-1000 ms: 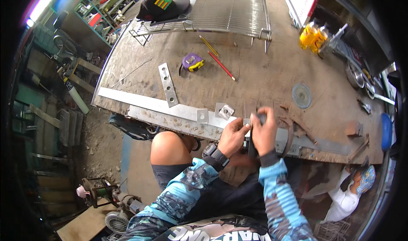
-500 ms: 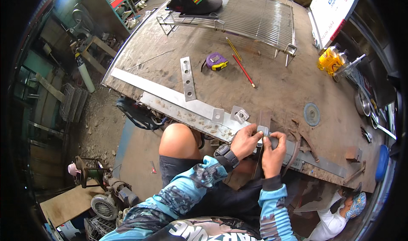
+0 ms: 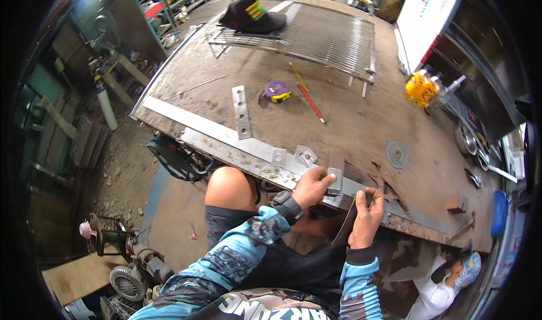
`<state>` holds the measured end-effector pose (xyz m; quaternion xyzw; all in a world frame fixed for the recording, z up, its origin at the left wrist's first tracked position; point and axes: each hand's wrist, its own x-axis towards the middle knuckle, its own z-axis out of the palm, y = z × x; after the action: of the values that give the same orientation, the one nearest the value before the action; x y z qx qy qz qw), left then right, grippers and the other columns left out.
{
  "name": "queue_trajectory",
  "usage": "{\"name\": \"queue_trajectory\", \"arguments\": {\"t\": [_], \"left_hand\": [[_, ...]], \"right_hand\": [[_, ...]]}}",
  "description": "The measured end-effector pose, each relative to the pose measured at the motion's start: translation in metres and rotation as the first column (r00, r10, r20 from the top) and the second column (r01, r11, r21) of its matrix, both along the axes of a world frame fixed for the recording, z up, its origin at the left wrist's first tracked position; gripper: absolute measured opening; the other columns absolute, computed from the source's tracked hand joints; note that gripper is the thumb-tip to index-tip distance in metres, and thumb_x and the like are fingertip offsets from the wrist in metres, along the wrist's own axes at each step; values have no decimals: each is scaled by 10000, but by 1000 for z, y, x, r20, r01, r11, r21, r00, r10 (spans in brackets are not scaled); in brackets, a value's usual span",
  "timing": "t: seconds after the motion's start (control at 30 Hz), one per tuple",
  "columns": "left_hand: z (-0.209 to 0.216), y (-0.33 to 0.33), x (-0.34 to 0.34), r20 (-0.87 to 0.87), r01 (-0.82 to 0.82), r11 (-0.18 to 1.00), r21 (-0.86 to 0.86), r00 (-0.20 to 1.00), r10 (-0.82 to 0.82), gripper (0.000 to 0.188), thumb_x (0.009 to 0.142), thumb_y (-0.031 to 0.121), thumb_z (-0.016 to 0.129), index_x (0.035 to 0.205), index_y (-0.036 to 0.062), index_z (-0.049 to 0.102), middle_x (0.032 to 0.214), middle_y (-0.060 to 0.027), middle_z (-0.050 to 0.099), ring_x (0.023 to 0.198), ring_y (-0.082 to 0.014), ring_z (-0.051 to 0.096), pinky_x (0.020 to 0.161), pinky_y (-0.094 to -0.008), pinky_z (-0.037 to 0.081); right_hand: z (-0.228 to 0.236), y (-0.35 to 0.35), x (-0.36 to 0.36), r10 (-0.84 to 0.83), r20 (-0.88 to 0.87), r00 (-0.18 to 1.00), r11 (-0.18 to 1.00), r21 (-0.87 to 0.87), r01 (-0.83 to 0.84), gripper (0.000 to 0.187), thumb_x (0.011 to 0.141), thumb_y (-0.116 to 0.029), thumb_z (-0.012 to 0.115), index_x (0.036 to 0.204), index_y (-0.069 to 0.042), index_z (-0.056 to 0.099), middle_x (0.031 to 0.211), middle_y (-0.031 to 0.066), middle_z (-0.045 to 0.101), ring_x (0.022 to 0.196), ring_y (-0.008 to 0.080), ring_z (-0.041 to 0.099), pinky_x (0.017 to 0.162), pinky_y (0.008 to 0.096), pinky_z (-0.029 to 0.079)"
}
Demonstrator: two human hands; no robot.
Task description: The person smooths the edges of small metal parts using a handheld sanding block on a workbench. They repeatedly rub the block along the edges and corners of each piece, occasionally flipping the parts to access different sides.
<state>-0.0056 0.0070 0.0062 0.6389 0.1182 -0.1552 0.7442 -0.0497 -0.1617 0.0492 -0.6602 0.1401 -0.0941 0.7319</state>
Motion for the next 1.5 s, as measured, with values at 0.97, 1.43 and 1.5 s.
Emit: {"name": "queue_trajectory", "arguments": {"t": [0.97,1.43,1.5], "left_hand": [[12,-11,-89,376,53,893,447,895,-242,355,991,225,733,1214,-21,607,935,-77,666,792,-140,639,673,-335,556],[4,-7,-13,256,-124,890,440,967,8,308,974,269,668,924,-26,596,717,-192,595,653,-301,600,625,-425,468],[1,-8,-12,266,-131,898,419,964,16,302,975,257,670,906,-22,578,709,-182,578,642,-284,569,622,-419,457]], "right_hand": [[18,-9,20,255,-99,962,967,14,-255,199,973,-152,739,1044,23,676,970,65,727,856,135,656,764,298,542],[-31,17,36,161,-160,974,784,-578,-225,420,935,-356,770,913,31,609,829,225,707,753,374,690,694,460,522],[-30,19,43,136,-176,975,754,-620,-217,428,929,-355,776,902,35,601,820,214,692,749,340,666,696,446,515]]}}
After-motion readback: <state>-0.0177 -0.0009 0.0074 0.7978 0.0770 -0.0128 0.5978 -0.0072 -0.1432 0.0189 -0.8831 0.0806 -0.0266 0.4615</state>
